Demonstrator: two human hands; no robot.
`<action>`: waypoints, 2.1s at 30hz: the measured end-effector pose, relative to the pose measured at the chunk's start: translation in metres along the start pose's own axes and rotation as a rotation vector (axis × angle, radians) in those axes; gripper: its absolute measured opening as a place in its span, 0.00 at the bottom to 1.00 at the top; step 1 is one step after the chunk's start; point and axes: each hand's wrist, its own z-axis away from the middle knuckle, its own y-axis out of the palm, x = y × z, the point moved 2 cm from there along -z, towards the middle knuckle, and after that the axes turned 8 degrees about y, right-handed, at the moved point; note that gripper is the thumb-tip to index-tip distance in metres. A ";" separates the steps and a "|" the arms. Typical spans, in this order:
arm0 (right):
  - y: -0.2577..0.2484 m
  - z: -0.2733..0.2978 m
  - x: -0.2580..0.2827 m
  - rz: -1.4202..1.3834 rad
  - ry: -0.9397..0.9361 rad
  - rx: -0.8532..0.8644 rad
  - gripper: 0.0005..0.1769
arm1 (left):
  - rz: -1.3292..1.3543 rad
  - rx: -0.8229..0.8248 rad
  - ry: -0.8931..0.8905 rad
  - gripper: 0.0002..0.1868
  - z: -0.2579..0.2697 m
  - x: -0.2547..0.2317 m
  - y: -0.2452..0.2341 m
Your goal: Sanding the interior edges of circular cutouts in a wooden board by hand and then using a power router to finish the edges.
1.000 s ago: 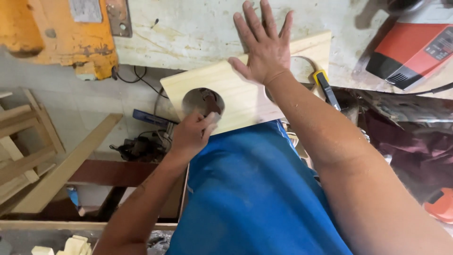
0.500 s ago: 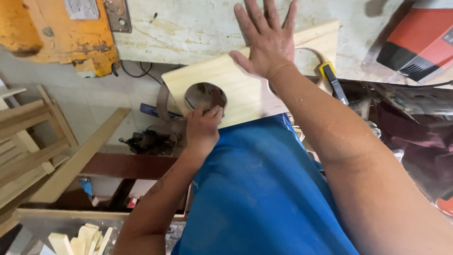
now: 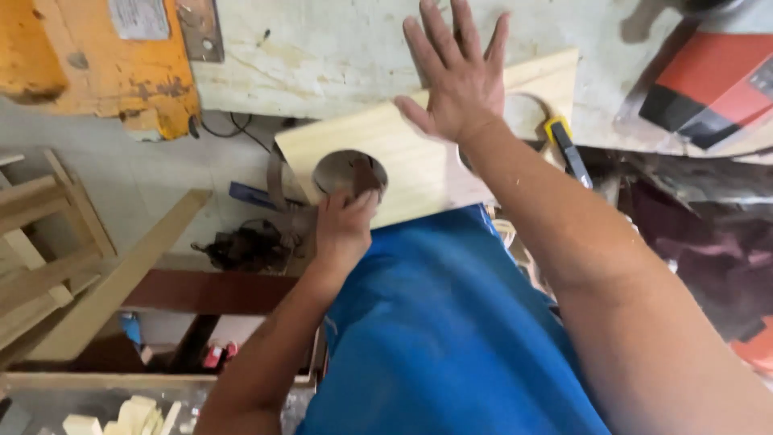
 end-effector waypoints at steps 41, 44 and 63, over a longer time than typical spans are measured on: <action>0.014 -0.002 -0.003 -0.021 -0.049 -0.187 0.53 | 0.041 -0.246 0.125 0.23 -0.021 -0.004 -0.007; 0.012 -0.004 -0.005 0.003 -0.024 -0.154 0.54 | 0.081 -0.103 0.080 0.26 -0.013 0.004 -0.002; 0.013 0.001 -0.001 0.002 -0.035 -0.147 0.53 | 0.004 -0.292 0.129 0.25 -0.022 -0.009 -0.010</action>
